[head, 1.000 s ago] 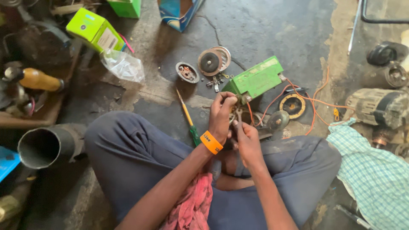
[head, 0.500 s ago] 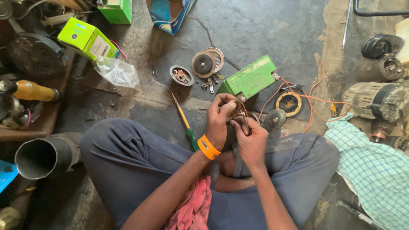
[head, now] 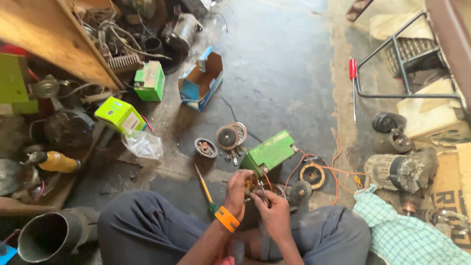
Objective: The person sits on the floor and repairs a small electrical component, likely a motor or generator part. They use a wire to create sparks inside the component, then use a wrench and screwdriver to adjust internal parts. Finally, they pour a liquid from a plastic bottle into the component.
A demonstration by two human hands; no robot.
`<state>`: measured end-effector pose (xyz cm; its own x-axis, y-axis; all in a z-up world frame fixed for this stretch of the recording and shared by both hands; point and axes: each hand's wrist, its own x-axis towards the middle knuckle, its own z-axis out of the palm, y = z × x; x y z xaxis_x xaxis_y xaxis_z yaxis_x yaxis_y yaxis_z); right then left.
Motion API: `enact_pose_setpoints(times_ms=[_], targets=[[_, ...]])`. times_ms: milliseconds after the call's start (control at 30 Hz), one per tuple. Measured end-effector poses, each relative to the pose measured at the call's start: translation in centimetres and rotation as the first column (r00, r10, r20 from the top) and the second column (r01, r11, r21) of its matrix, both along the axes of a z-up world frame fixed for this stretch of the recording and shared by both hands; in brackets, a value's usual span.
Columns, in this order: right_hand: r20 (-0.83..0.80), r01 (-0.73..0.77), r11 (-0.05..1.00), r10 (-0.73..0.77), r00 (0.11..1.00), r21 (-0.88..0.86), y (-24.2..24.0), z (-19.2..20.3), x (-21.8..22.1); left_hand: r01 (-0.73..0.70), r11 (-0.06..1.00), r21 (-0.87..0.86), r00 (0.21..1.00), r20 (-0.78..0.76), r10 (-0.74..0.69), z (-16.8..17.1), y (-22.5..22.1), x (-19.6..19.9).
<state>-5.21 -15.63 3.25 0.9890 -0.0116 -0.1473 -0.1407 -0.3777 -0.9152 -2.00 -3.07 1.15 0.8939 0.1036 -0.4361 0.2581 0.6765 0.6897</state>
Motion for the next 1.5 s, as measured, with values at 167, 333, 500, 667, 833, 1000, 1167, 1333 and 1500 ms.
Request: enact_pose_setpoints(times_ms=[167,333,500,667,833,1000,1167,1333,1500], targets=[[-0.093,-0.003,0.976,0.023,0.995,0.218,-0.2,-1.3,0.6,-0.001,0.995,0.1,1.0,0.03,-0.002,-0.1,-0.8,-0.4],[-0.074,0.004,0.979,0.011,0.997,0.206,-0.9,-2.8,0.4,0.027,0.995,0.092,0.999,-0.025,-0.024,-0.1,-0.7,-0.2],[-0.017,-0.021,0.989,0.024,1.0,0.147,-1.1,-3.7,0.5,-0.009,0.997,0.074,0.999,0.034,0.007,-0.1,-0.7,-0.2],[-0.042,0.004,0.936,0.012,0.999,0.351,-0.6,-3.2,0.5,-0.018,0.993,0.117,0.996,0.092,0.007,0.4,-0.9,-0.3],[-0.039,-0.022,0.98,0.03,0.999,0.2,-0.8,-2.2,0.1,0.052,0.997,0.063,0.997,-0.058,-0.049,-0.2,-0.5,-0.3],[-0.001,-0.043,0.961,0.045,0.999,0.273,-0.2,-1.0,0.2,-0.021,0.999,0.044,0.997,0.078,0.017,-0.2,-0.4,-0.2],[-0.04,0.014,0.97,-0.004,0.999,0.241,-0.2,-0.6,0.2,-0.022,0.999,0.024,0.995,0.098,0.02,0.2,-0.2,-0.1],[-0.037,0.006,0.969,0.003,0.999,0.245,-0.2,-0.6,0.1,0.008,0.999,0.048,0.997,0.073,-0.011,0.9,-0.3,-0.4],[-0.084,0.04,0.976,-0.022,0.996,0.214,-0.1,-0.3,0.1,0.016,1.0,0.0,0.997,0.07,-0.016,1.0,-0.1,-0.2]])
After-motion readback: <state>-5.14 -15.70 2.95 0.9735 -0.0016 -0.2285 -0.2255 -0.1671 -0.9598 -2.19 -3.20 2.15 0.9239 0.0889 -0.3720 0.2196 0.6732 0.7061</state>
